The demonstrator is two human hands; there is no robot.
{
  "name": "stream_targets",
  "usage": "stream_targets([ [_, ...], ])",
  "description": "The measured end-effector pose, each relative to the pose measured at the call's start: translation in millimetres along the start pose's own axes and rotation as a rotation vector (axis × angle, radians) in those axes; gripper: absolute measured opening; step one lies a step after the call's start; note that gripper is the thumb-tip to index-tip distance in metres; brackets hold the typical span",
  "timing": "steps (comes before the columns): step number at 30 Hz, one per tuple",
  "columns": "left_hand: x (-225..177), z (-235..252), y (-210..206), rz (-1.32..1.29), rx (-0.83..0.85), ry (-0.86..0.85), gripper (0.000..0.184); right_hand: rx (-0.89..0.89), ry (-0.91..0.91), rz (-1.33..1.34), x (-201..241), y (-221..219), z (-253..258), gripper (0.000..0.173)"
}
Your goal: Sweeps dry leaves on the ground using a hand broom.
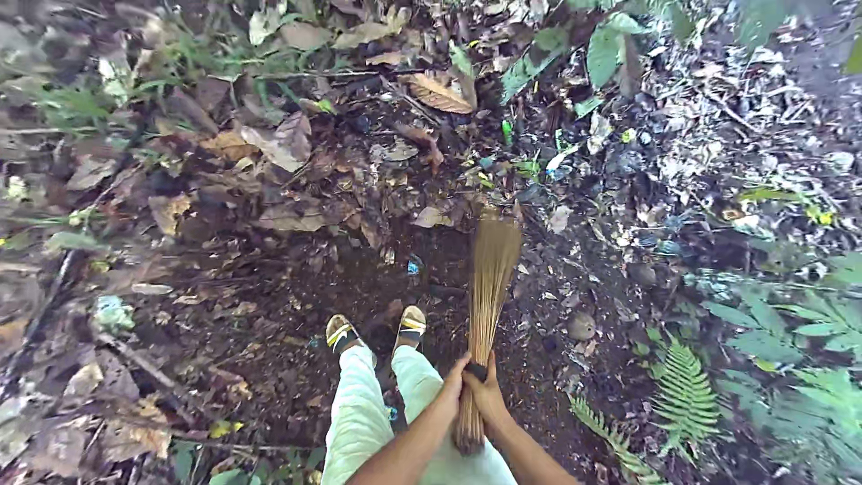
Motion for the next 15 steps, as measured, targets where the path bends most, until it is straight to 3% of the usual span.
stream_targets([
  [3, -36.5, 31.2, 16.5, -0.062, -0.146, -0.117, 0.042, 0.184, -0.066, -0.146, 35.2, -30.8, 50.6, 0.098],
  [6, -44.9, 39.6, 31.1, -0.402, -0.344, -0.349, 0.044, 0.51, -0.024, -0.46, 69.7, -59.5, 73.0, 0.1],
  [9, -38.9, 22.4, 8.2, -0.435, -0.375, -0.398, 0.053, 0.667, 0.098, -0.629, 89.6, -41.9, 63.7, 0.102],
  [12, -27.2, 1.3, -25.5, -0.335, -0.262, -0.269, 0.061, 0.576, 0.125, -0.501, 94.1, 3.7, 32.0, 0.104],
  [15, -23.6, -4.1, -46.0, -0.231, -0.084, -0.088, 0.059, 0.229, 0.095, -0.227, 71.8, 27.8, 4.5, 0.109],
])
Point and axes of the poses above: each hand's wrist, its own z-axis towards the middle knuckle, its own y-axis out of the back of the hand, x = y × z, the point moved 1 cm from there along z, towards the middle knuckle, and after that the axes turned 4 degrees about -y, right-handed, at the moved point
